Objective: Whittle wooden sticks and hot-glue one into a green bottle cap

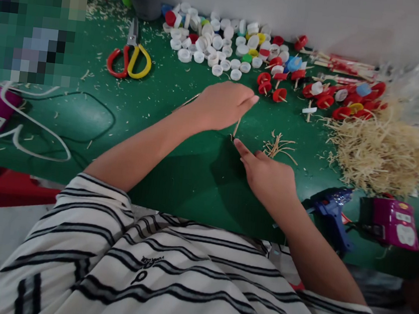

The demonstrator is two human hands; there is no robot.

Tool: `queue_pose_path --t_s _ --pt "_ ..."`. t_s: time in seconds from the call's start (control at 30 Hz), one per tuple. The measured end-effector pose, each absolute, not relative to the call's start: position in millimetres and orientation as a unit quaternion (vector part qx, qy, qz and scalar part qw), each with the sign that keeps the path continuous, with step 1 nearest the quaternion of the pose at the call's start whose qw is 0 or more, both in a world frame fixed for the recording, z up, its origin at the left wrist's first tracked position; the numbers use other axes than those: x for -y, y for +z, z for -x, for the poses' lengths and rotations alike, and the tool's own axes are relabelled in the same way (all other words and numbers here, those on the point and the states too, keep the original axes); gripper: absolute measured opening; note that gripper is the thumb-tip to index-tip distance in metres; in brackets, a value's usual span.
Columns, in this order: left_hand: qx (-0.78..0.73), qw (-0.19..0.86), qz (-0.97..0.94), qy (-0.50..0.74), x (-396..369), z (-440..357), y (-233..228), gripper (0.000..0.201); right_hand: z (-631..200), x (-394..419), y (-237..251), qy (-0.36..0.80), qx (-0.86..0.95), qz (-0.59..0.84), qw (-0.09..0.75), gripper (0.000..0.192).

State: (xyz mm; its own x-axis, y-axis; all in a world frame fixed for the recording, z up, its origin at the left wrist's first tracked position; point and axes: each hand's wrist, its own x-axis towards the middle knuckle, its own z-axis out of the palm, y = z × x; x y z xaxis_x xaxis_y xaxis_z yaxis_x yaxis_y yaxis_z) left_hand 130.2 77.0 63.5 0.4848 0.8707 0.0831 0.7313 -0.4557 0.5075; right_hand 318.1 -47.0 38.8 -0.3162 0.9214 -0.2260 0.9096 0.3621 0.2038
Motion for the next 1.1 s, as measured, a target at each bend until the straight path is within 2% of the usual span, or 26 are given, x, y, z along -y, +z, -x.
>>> queue_pose_path --t_s 0.17,0.47,0.63,0.87,1.1 --pt "-0.465 0.193 -0.852 0.142 -61 -149 75 0.04 -316 44 40 0.012 -0.813 -0.564 0.146 0.063" --pt "-0.492 0.221 -0.823 0.176 -82 -120 63 0.044 -331 52 62 -0.05 -0.806 -0.573 0.139 0.057" --pt "-0.484 0.22 -0.828 0.176 -80 -121 63 0.047 -337 64 66 -0.024 -0.806 -0.581 0.111 0.056" --pt "-0.463 0.208 -0.844 0.175 -76 -121 64 0.057 -342 104 61 -0.009 -0.812 -0.571 0.122 0.056" --pt "-0.467 0.189 -0.85 0.157 -76 -123 66 0.057 -334 129 68 -0.013 -0.857 -0.513 0.042 0.05"
